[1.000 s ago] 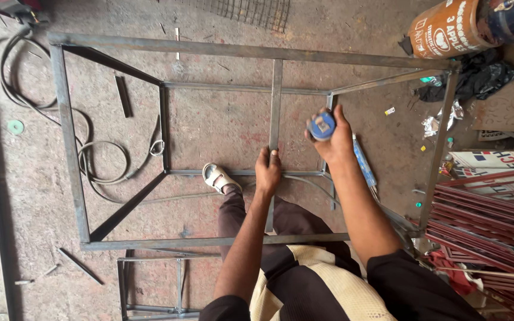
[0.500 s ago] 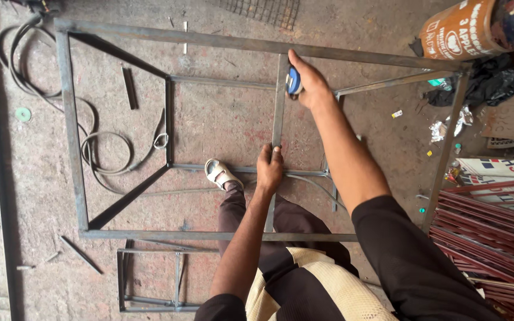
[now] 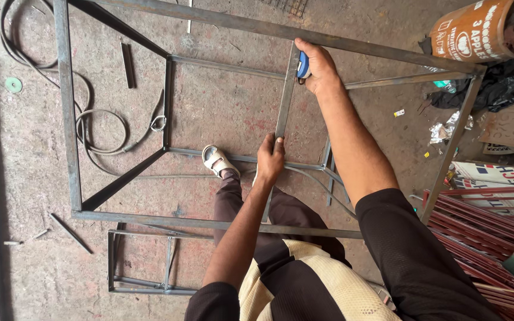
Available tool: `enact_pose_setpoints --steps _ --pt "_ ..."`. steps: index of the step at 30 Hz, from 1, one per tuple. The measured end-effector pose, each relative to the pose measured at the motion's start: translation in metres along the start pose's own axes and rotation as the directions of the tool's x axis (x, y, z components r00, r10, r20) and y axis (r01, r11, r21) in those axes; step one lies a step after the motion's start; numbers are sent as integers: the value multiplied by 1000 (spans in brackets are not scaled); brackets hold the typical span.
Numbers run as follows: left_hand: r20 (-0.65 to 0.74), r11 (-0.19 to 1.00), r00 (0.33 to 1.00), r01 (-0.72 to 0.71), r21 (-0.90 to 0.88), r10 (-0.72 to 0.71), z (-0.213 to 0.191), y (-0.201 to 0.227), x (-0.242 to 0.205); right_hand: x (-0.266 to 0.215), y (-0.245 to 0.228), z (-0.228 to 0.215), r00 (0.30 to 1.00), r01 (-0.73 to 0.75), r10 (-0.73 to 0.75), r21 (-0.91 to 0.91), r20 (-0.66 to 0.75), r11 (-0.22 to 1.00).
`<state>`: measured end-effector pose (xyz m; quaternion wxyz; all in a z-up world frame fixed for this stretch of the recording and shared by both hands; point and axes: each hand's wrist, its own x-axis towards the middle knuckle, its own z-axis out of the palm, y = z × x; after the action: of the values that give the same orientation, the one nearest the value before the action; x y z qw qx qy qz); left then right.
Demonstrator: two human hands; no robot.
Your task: The person measures a rectangular metal frame with a tape measure, then uses a welding torch to weld joints on the frame. The person repeatedly measures and welds different sections of the frame.
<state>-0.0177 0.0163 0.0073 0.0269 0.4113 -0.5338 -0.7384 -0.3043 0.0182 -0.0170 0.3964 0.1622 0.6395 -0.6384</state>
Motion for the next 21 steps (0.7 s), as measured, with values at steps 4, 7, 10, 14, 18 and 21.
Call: enact_pose_setpoints --steps 4,7,10,14,18,21 --pt "-8 1000 1000 14 8 -14 -1 -3 1 9 8 -3 1000 22 -21 23 -11 999" --pt "10 1000 1000 7 -20 -7 -1 -4 3 17 14 -4 998 45 -49 121 29 992" --pt "27 999 1000 17 -46 -15 -4 -6 0 20 12 -2 1000 -20 20 115 6 993" --pt "103 972 988 135 -189 -117 -10 -20 -2 16 5 2 999 -45 48 129 -19 991" --pt "167 965 985 89 -248 -48 -31 -57 -30 12 -2 5 997 -63 68 132 -33 989" --pt "223 928 938 312 -205 -266 -50 -78 -66 8 4 -1 993 -83 91 97 -76 992"
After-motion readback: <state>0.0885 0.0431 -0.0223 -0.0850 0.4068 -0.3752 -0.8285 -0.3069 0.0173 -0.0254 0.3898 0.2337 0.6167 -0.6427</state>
